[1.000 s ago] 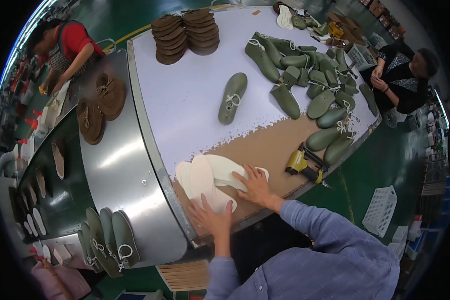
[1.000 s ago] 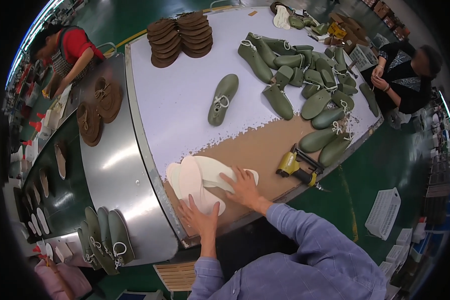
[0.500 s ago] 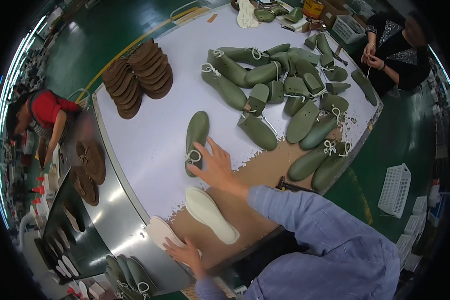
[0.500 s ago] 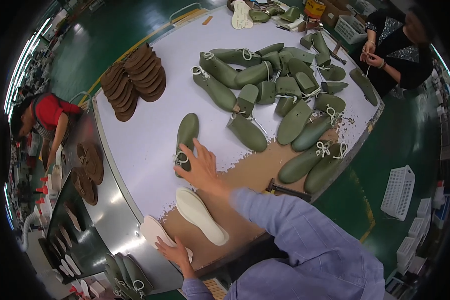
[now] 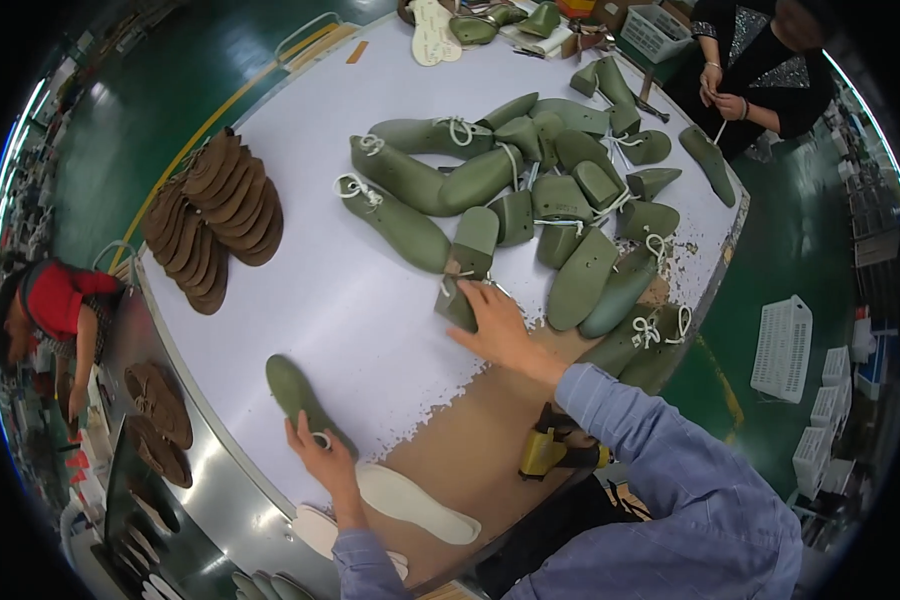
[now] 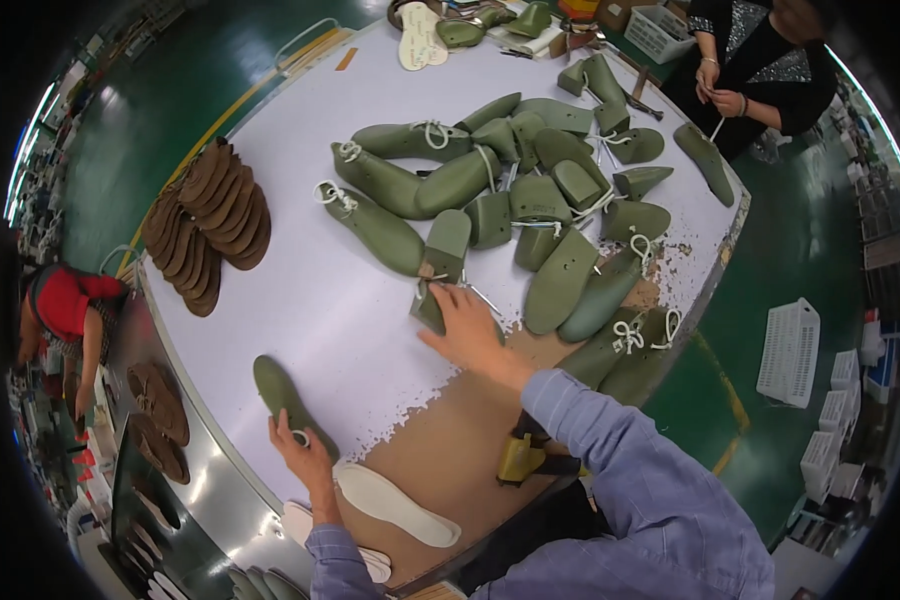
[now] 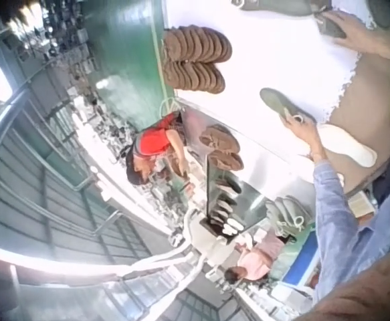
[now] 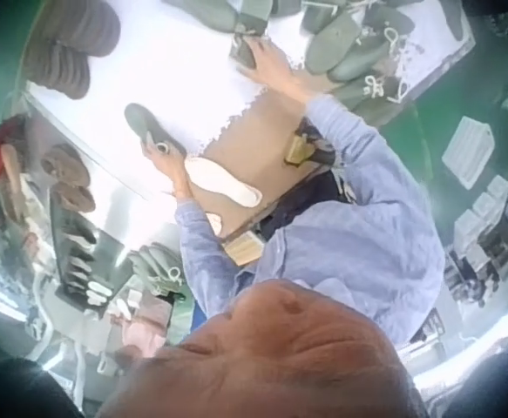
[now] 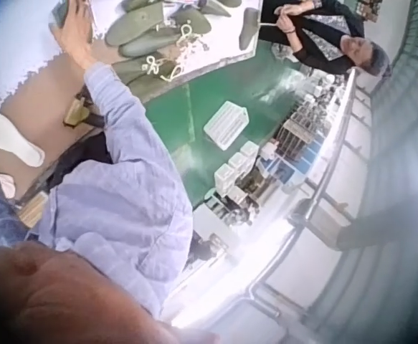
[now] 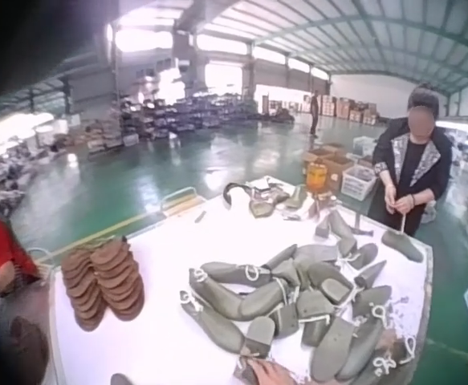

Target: Assemble shoe components by attaching insoles to lasts using a staple gun and hammer at a factory workbench.

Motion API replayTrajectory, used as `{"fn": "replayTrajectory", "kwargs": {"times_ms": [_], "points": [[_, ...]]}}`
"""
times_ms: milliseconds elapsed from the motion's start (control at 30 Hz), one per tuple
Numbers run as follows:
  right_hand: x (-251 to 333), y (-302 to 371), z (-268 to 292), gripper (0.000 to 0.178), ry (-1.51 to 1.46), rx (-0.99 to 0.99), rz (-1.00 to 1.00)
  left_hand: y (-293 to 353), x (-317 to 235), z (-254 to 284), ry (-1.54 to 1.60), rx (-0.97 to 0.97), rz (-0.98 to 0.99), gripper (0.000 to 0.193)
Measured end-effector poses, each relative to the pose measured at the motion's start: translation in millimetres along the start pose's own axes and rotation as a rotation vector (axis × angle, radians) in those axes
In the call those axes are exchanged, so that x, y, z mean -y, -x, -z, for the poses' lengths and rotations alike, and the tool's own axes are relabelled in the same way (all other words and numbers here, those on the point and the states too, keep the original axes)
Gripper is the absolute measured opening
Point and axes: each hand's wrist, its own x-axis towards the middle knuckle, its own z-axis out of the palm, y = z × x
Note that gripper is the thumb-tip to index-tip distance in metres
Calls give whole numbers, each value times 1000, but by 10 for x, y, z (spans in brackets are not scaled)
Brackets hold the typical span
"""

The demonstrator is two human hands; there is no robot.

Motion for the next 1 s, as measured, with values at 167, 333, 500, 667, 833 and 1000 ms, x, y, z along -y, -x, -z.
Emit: {"fn": "replayTrajectory", "kwargs": {"times_ms": [167,333,500,667,833,1000], "points": [[159,250,-101,53,-237,202,37,-374,341,251,-269,-12,149,55],[206,-479,281,42,68,-451,32,-43,-191,286,-148,-25,-95,52],[122,-401,-133,42,-44,74,-128,666,-1115,-261,132,402,-208,64],[142,608,-321,38,-308,193,-190,922,-1466,-571,-51,442,-299,74],[-77,1139,197,60,-180,209,-43,985,-1323,-470,-85,442,-233,90],[-381,1440,508,64,103,280,175,1040,-1403,-402,-126,498,-155,94]]}}
